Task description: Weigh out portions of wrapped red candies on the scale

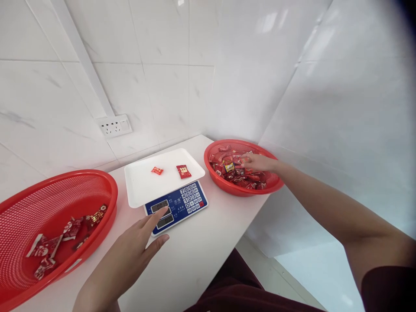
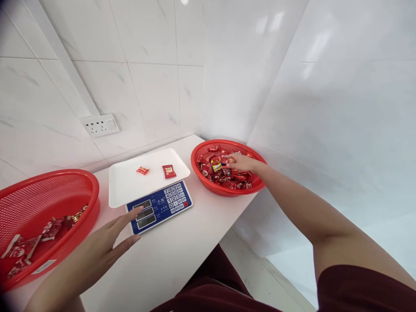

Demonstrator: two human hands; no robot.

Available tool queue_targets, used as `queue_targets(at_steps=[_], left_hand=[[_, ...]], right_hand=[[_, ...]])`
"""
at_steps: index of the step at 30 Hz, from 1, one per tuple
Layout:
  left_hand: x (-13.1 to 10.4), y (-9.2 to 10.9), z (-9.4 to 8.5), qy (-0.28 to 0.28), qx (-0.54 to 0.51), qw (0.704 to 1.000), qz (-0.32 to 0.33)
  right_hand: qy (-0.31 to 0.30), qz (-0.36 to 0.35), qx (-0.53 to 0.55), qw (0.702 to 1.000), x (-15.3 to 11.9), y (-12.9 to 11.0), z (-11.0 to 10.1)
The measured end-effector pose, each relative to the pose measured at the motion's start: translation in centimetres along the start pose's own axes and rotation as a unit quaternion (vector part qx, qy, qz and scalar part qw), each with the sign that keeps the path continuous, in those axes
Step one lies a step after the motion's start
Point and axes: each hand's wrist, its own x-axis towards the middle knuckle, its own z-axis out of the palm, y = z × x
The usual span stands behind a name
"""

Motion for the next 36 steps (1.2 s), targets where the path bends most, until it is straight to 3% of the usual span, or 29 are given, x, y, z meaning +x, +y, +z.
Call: queue_targets(at_steps=[3,5,15,22,30,36], left_hand=[[0.2,0.2,-0.1,-0.009,-0.001,1.000,0.003],[0.3,0.2,-0.1,-0.016,0.000,1.000,0.002],[0.7,-0.2,0.3,-0.021,-0.011,1.000,-0.016],[0.8,-0.5,0.3,0.002,-0.024,1.000,-0.014],[1.3,-1.2,0.6,0.003,-0.019,0.999,-0.037],[1.3,-1.6,0.7,0.007,-0.029,0.999,-0.037]], right_hand=[[-0.098,0.013,-0.093,0.991,-0.3,0.6,1.5],[-0.117,0.020,-0.118,0.986,-0.2,0.7,2.6],[-0.064,0.036,-0.175,0.982,2.1,1.7,5.9],[-0.053,0.108,-0.168,0.978,3.1,1.6,6.3],[-0.097,0.046,-0.120,0.987,1.8,1.5,5.8],[-0.121,0.056,-0.082,0.988,2.0,1.2,5.6]])
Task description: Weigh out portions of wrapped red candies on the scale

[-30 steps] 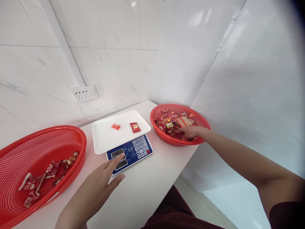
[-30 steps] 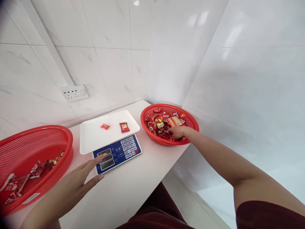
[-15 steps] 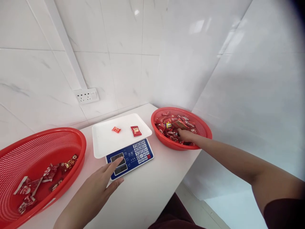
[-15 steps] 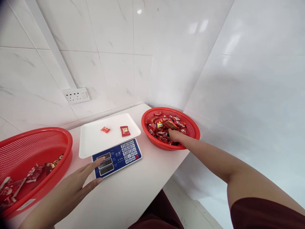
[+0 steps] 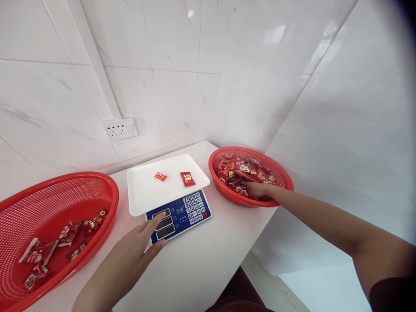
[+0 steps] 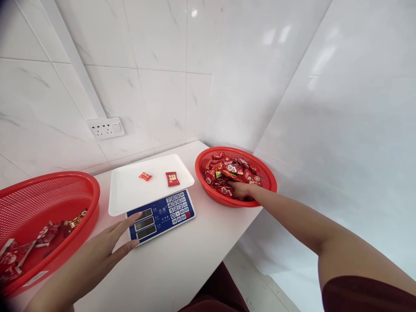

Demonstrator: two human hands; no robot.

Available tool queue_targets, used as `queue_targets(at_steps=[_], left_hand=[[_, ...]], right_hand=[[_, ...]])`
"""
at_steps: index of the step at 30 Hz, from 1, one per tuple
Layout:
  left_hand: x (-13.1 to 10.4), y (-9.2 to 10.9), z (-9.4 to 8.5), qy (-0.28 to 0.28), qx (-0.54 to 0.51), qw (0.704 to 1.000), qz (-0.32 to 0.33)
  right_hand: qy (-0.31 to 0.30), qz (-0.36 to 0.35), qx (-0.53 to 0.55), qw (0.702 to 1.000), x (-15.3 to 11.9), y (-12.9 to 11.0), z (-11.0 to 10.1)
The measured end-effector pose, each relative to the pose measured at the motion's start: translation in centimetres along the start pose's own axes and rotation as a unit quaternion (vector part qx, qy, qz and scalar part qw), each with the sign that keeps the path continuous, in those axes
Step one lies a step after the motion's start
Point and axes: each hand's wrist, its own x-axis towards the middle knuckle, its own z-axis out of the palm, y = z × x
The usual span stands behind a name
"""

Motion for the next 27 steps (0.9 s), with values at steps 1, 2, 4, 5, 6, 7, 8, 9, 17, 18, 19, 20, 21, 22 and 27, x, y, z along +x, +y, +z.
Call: queue_targets(at_steps=[1,2,4,5,6,7,8,9,17,18,19,20,21,22,27], left_hand=[[0.0,0.0,0.0,-0.002,0.001,1.000,-0.004],[-0.1,0.0,-0.1,-0.003,0.002,1.000,-0.007],[-0.1,0.1,-0.2,-0.001,0.000,1.000,-0.007],[-0.1,0.1,-0.2,0.002,-0.002,1.000,-0.005],[-0.1,0.2,-0.3,0.005,-0.003,1.000,-0.002],[-0.1,0.2,-0.3,0.006,-0.004,1.000,0.001],[0.0,0.2,-0.2,0.007,-0.005,1.000,0.003],[0.0,0.1,-0.2,0.007,-0.005,1.000,0.004],[0.1,-0.4,0.2,0.000,0.011,1.000,-0.005],[0.1,-0.4,0.3,0.000,0.014,1.000,-0.003],[0.1,-0.5,0.3,0.001,0.015,1.000,0.000],[0.0,-0.5,0.4,0.002,0.015,1.000,0.000],[0.0,-0.5,0.4,0.001,0.015,1.000,0.000],[0.0,-0.5,0.3,-0.002,0.014,1.000,-0.003],[0.1,-0.2,0.2,-0.021,0.017,1.000,-0.015]], right_hand=[[0.001,-0.003,0.008,1.000,0.0,-0.1,0.0],[0.006,-0.007,0.016,1.000,0.1,-0.2,0.0],[0.025,-0.017,0.031,0.999,0.0,-0.5,-0.2],[0.037,-0.023,0.039,0.998,0.0,-0.6,-0.3],[0.049,-0.031,0.050,0.997,-0.2,-0.8,-0.5],[0.059,-0.040,0.063,0.995,-0.3,-0.9,-0.8],[0.070,-0.050,0.078,0.993,-0.6,-1.0,-1.0],[0.082,-0.057,0.096,0.990,-0.9,-1.1,-1.3],[0.153,-0.044,0.303,0.940,-2.6,0.1,-3.8],[0.153,-0.039,0.351,0.923,-2.7,0.3,-4.0],[0.154,-0.033,0.397,0.904,-2.8,0.3,-4.2],[0.153,-0.030,0.435,0.887,-2.8,0.3,-4.4],[0.151,-0.029,0.464,0.872,-2.9,0.3,-4.5],[0.149,-0.030,0.489,0.859,-2.9,0.2,-4.7],[0.122,-0.044,0.565,0.815,-3.1,0.0,-5.0]])
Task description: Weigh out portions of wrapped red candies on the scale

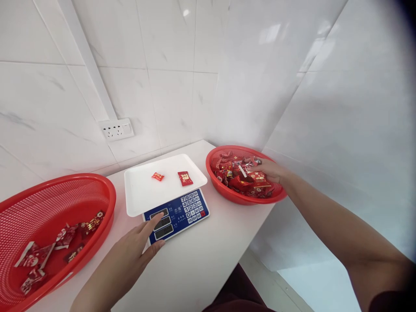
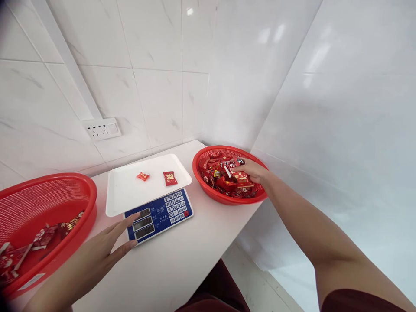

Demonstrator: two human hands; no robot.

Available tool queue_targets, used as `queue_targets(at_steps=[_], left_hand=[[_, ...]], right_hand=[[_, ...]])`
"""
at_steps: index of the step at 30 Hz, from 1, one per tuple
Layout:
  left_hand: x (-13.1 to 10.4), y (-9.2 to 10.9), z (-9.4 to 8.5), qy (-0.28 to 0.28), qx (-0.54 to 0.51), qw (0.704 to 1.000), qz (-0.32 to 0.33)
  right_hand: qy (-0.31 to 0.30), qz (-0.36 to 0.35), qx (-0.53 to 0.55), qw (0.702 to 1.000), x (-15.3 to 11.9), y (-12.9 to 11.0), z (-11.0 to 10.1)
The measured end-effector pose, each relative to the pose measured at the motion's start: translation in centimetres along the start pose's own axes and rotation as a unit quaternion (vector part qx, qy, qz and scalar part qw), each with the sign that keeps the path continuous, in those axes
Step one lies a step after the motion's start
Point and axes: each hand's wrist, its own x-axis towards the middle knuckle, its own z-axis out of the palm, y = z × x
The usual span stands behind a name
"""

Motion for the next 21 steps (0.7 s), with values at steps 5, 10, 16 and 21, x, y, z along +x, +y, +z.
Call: queue_targets(at_steps=[5,10,16,21], left_hand=[[0.0,0.1,0.0,0.010,0.005,1.000,0.006],[-0.1,0.0,0.0,0.017,0.005,1.000,0.005],[-0.1,0.2,-0.2,0.022,-0.007,1.000,0.008],[-0.2,0.6,-0.5,0.008,-0.016,1.000,-0.001]], right_hand=[[0.030,-0.009,0.007,0.999,0.7,0.2,-0.3],[0.076,-0.023,-0.024,0.997,1.3,0.1,-1.1],[0.092,-0.049,-0.143,0.984,0.8,0.3,-0.5],[0.084,-0.070,-0.300,0.948,0.6,1.0,1.4]])
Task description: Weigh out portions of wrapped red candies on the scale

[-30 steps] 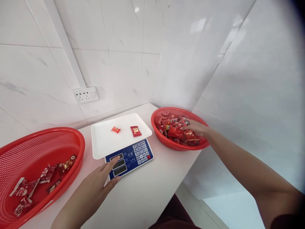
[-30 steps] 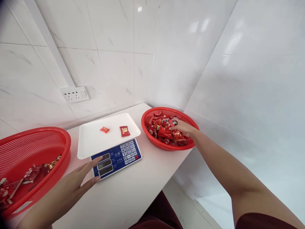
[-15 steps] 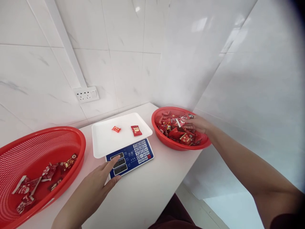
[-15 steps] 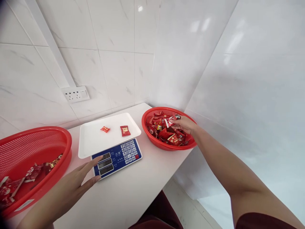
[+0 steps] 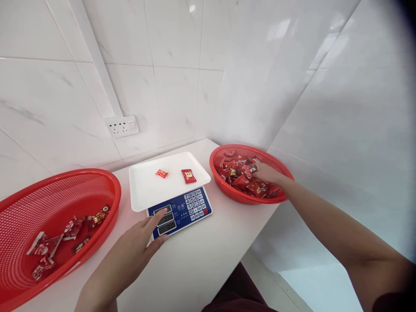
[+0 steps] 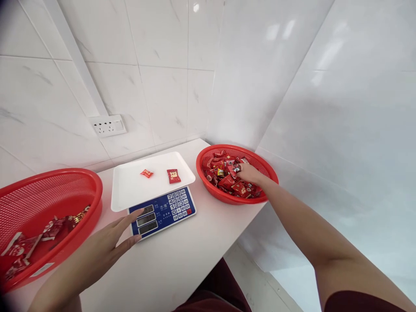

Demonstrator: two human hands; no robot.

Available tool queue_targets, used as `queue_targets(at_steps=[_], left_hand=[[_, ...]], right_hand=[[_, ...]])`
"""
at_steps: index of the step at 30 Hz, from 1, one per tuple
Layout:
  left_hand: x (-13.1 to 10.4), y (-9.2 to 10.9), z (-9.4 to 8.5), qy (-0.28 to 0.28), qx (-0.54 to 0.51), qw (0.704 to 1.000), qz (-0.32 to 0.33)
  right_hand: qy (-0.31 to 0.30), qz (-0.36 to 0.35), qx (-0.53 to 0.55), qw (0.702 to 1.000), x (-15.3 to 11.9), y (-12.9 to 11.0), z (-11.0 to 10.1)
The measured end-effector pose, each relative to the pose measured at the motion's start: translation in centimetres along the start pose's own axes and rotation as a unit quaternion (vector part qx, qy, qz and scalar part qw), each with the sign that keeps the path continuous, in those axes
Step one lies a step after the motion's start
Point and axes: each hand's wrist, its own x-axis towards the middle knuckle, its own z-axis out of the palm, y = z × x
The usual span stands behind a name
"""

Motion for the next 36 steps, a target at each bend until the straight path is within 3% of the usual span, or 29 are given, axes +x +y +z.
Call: queue_targets(at_steps=[4,8,11,13,16,19,21,25,30,36], left_hand=[[-0.2,0.2,-0.2,0.002,-0.010,1.000,0.006],[-0.3,0.6,-0.5,-0.013,-0.013,1.000,0.003],[-0.4,0.9,-0.7,-0.030,-0.011,0.999,0.002],[-0.6,1.1,-0.8,-0.036,-0.010,0.999,0.004],[-0.8,1.2,-1.1,-0.036,-0.008,0.999,0.002],[-1.1,1.1,-1.2,-0.021,-0.002,1.000,-0.001],[-1.3,0.9,-1.4,-0.009,-0.002,1.000,0.000],[-1.5,0.8,-1.5,0.022,-0.011,1.000,0.007],[-0.5,1.9,-0.8,0.103,-0.074,0.991,0.044],[1.2,3.4,1.6,0.075,-0.180,0.976,0.101]], right_hand=[[0.043,-0.027,-0.087,0.995,-0.4,-1.3,-0.5],[0.108,-0.056,-0.109,0.987,-1.7,-4.0,-1.8],[0.123,-0.080,-0.007,0.989,-2.5,-6.7,-0.9],[0.068,-0.092,0.160,0.980,-2.8,-8.6,1.1],[-0.069,-0.088,0.357,0.927,-3.1,-11.5,5.2],[-0.153,-0.072,0.404,0.899,-3.4,-13.9,9.0],[-0.160,-0.060,0.404,0.899,-3.5,-14.8,10.8],[-0.147,-0.044,0.393,0.907,-3.9,-14.5,12.3],[-0.215,-0.068,0.377,0.898,-7.7,-11.4,13.8],[-0.344,-0.099,0.435,0.826,-13.8,-10.0,15.9]])
